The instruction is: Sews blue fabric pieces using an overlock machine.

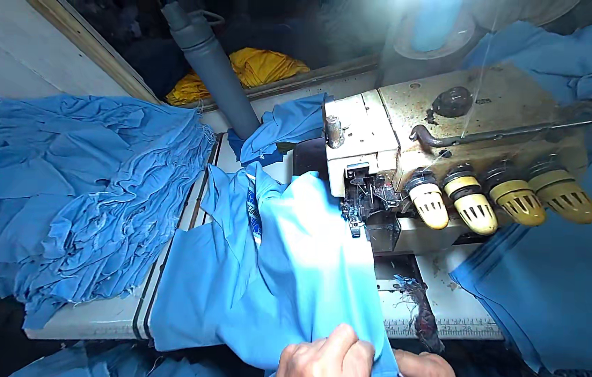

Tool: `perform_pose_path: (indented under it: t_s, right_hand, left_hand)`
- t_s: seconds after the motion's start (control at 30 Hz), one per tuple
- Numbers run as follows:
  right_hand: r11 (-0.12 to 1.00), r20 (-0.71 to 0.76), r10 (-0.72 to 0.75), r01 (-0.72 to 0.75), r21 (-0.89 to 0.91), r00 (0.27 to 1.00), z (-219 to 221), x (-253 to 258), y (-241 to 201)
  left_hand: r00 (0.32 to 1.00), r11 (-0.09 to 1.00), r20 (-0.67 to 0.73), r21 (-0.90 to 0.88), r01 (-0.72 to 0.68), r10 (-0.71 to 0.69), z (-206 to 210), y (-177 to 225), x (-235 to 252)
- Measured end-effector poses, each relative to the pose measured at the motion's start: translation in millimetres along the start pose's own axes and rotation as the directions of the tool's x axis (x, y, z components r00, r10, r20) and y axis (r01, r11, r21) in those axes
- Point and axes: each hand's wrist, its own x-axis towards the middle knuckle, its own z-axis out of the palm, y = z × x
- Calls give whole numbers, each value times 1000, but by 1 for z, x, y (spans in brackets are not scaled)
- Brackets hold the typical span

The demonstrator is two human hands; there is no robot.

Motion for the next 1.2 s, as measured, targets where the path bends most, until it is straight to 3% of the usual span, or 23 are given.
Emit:
perform_pose_path:
  t_s: [0.27, 0.47, 0.7, 0.8, 0.93, 1.1, 1.2]
  right_hand:
    - [999, -224, 12, -5, 34, 975, 12, 50, -18]
    - [998, -332, -50, 37, -45, 942, 20, 77, -11]
    - [998, -347, -55, 49, -26, 936, 24, 83, -15]
    - [999, -334, -35, 25, -34, 942, 24, 82, -17]
    - [1000, -340, 9, -10, -2, 941, 24, 83, -20]
    - [998, -344, 53, -57, -4, 937, 24, 82, -24]
    - [999, -329, 44, -43, 9, 943, 23, 81, -25]
  left_hand:
    - [968, 946, -190, 310, -99, 164, 3, -30, 48]
    - [946, 923, -313, 382, 40, 88, 14, -30, 81]
    - [950, 933, -306, 357, 53, 63, 16, -28, 81]
    - [960, 945, -281, 315, 82, 10, -10, -37, 87]
    - [912, 951, -393, 221, 218, -118, -51, -67, 113]
    - [957, 956, -123, 102, 276, -263, -53, -89, 126]
    - [921, 933, -200, 69, 353, -333, -49, -107, 130]
